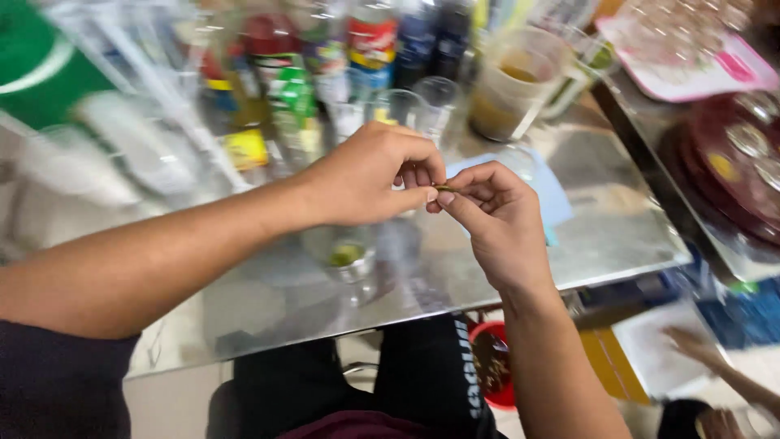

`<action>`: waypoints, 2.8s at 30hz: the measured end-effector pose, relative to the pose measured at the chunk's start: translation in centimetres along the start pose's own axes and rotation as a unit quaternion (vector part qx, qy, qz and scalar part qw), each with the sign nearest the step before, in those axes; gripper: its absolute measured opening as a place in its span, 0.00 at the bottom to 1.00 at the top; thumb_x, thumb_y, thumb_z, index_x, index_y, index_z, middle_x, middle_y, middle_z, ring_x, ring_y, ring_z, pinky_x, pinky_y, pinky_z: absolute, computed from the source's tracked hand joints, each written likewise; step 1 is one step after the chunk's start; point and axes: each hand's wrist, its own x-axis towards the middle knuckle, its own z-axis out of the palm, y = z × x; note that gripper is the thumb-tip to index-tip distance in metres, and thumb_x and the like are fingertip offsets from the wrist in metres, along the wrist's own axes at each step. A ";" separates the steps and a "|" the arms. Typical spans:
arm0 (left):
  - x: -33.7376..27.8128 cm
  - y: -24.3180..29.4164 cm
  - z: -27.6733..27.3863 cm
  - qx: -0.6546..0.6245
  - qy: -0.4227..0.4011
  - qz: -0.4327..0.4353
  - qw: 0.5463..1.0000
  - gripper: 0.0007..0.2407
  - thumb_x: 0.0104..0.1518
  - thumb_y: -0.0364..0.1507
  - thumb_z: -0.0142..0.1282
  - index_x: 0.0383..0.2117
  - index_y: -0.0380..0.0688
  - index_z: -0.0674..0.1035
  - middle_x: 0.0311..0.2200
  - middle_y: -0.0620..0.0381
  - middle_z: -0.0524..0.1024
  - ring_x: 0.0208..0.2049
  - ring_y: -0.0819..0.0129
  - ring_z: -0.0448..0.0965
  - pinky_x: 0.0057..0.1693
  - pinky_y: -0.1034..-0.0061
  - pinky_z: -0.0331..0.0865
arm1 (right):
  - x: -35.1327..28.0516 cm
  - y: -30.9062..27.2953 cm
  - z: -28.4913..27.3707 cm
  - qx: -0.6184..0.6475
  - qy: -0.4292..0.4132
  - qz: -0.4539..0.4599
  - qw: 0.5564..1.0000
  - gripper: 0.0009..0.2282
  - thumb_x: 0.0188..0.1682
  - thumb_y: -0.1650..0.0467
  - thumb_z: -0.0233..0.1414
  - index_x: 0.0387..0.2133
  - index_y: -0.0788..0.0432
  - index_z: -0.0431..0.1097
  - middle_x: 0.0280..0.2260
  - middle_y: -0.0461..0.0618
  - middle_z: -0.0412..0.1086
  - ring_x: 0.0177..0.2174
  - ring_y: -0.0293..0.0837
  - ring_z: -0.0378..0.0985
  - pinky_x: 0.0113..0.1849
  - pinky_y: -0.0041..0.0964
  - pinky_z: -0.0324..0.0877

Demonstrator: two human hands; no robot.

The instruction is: The person cuts a lime on a cutting board, places the pieces into a shaker, adds ice, pours in syrup and a dark liquid, then shakes the mixture. The person handles the shaker, knife, lime, ice, and bottles during the process.

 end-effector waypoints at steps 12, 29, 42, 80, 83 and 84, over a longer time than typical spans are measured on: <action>-10.8 2.0 -3.8 -0.079 0.144 -0.174 0.971 0.06 0.53 0.24 0.61 0.36 0.45 0.82 0.32 0.55 0.84 0.32 0.72 0.84 0.41 0.80 0.78 | 0.2 -1.9 9.0 -0.057 -0.134 -0.024 0.989 0.06 0.45 0.81 0.60 0.32 0.68 0.70 0.22 0.58 0.74 0.26 0.42 0.80 0.31 0.31 0.69; -10.6 1.0 -2.8 -0.124 0.166 -0.147 0.967 0.03 0.53 0.23 0.59 0.31 0.47 0.81 0.25 0.60 0.81 0.28 0.80 0.78 0.38 0.85 0.75 | -0.9 -0.5 8.5 -0.023 -0.124 -0.069 0.990 0.04 0.47 0.82 0.55 0.34 0.68 0.72 0.23 0.60 0.73 0.26 0.46 0.80 0.34 0.39 0.75; -12.2 0.0 -3.0 -0.029 0.154 -0.109 0.982 0.05 0.52 0.22 0.60 0.31 0.46 0.83 0.24 0.55 0.81 0.26 0.70 0.79 0.37 0.78 0.75 | -0.4 -1.3 7.6 -0.158 -0.186 -0.107 0.964 0.04 0.46 0.78 0.62 0.33 0.61 0.79 0.24 0.53 0.78 0.30 0.41 0.78 0.39 0.36 0.72; -26.9 -5.8 9.3 0.123 0.407 -0.136 0.895 0.17 0.58 0.30 0.66 0.53 0.40 0.78 0.39 0.56 0.83 0.35 0.63 0.83 0.44 0.72 0.75 | -8.1 12.9 0.3 -0.434 0.144 -0.275 0.846 0.11 0.50 0.78 0.60 0.45 0.57 0.75 0.38 0.44 0.76 0.40 0.45 0.76 0.45 0.40 0.60; -26.5 -5.8 9.1 0.123 0.405 -0.135 0.896 0.16 0.58 0.30 0.66 0.52 0.42 0.79 0.38 0.56 0.84 0.35 0.64 0.83 0.44 0.72 0.75 | -8.0 12.9 0.6 -0.475 0.149 -0.285 0.819 0.09 0.52 0.76 0.59 0.45 0.55 0.75 0.39 0.41 0.76 0.42 0.43 0.75 0.47 0.39 0.56; -26.5 -5.8 9.0 0.122 0.405 -0.133 0.897 0.16 0.58 0.29 0.65 0.51 0.41 0.79 0.38 0.55 0.83 0.34 0.62 0.83 0.44 0.71 0.75 | -8.1 12.8 0.6 -0.481 0.151 -0.279 0.817 0.10 0.52 0.75 0.59 0.46 0.54 0.75 0.40 0.41 0.75 0.43 0.43 0.75 0.47 0.39 0.56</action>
